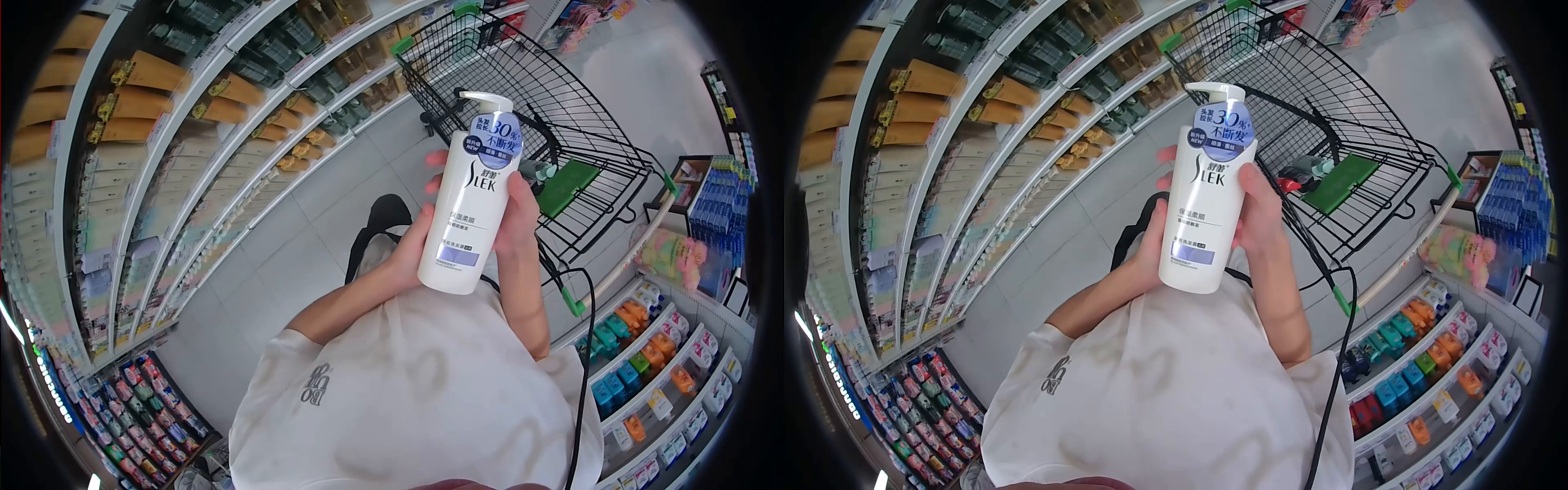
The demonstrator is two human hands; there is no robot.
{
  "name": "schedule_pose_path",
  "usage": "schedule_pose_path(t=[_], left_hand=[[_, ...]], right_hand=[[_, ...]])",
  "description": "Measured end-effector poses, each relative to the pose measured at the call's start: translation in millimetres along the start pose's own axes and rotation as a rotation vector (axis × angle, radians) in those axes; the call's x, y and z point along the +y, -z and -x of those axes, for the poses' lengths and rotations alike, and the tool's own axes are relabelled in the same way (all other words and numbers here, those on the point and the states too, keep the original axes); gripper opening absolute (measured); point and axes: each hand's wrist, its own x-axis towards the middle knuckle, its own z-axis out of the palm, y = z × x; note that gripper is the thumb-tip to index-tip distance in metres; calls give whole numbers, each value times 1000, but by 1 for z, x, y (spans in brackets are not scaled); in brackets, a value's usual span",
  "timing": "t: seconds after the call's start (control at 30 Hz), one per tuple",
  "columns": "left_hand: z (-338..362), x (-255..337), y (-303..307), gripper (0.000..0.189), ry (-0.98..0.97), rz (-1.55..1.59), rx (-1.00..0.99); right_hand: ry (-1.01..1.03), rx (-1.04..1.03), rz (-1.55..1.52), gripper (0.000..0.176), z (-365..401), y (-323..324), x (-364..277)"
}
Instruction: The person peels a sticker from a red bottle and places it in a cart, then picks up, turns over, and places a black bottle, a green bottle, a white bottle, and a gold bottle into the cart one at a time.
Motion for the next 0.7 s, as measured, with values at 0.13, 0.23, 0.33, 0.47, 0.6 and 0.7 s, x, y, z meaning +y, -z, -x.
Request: schedule_pose_path(t=[0.13,0.23,0.33,0.47,0.6,0.7], left_hand=[[5,5,3,84,31,-26,95],[11,13,-5,83,29,-96,173],[16,12,1,82,-28,-30,165],[22,9,16,68,-99,139,51],[20,12,20,79,-316,-61,133],[23,20,24,64,-475,-198,259]], right_hand=[[-12,120,99,77,-5,0,3],[-73,211,154,78,4,35,12],[-131,198,177,79,-2,34,18],[-179,193,220,77,-11,27,25],[-115,254,414,73,-32,-12,30],[-22,309,548,74,-39,-18,41]])
